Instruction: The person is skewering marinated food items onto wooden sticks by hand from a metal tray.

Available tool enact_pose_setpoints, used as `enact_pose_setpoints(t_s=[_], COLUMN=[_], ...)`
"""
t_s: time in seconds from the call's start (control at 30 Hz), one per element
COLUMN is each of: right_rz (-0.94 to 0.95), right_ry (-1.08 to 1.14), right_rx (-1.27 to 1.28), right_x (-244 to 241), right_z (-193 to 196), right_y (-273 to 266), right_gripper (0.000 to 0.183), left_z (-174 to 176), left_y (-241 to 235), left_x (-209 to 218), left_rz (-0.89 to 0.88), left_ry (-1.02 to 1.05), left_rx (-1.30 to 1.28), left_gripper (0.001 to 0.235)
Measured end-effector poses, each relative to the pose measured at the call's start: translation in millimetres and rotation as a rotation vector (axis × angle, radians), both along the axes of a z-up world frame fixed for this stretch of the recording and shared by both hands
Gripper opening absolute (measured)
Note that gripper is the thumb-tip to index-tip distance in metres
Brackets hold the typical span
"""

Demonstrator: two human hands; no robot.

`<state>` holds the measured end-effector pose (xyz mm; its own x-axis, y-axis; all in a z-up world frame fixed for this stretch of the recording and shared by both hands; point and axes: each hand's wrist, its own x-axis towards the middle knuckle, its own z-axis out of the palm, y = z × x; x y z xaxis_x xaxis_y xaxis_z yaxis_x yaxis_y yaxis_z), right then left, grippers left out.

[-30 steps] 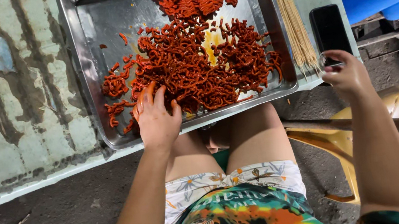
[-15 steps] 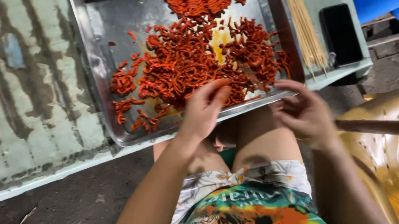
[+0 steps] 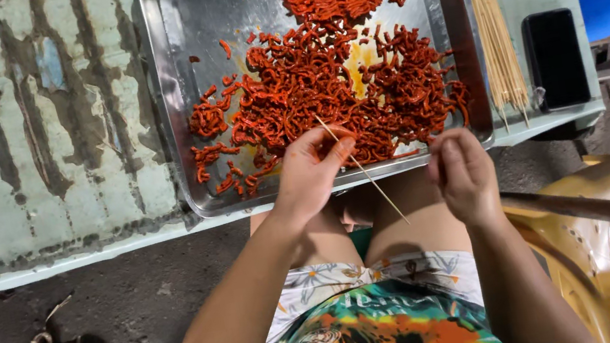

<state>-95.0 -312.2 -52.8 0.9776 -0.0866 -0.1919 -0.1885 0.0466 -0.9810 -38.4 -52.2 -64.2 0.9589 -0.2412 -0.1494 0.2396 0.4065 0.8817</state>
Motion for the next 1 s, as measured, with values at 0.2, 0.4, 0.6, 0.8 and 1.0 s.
enact_pose_setpoints(t_s=[0.2,0.4,0.6,0.8,1.0], right_rz=[0.129,0.435,0.332,0.231,0.174], right_ry=[-0.247,0.079,0.163,0.074,0.107], right_rx=[-0.328,-0.129,0.11,-0.102,0.147], right_x=[14,43,56,60,46], right_z=[11,50,44,47,36], right_y=[30,68,89,49,18], right_gripper=[0.016,0.023,0.019,0.02,0.021], left_z=[1,9,29,22,-13], left_y=[-7,-8,7,86,86], left_x=[-3,23,38,54,64], left_rz=[-0.013,0.062,-0.025,0.135,-0.002], left_ry=[0.017,-0.11,-0.282,-0.236,-0.296], left_rx=[-0.059,0.071,0.294,1.138,1.487], left_gripper=[0.012,0.012,0.028,0.043,0.087])
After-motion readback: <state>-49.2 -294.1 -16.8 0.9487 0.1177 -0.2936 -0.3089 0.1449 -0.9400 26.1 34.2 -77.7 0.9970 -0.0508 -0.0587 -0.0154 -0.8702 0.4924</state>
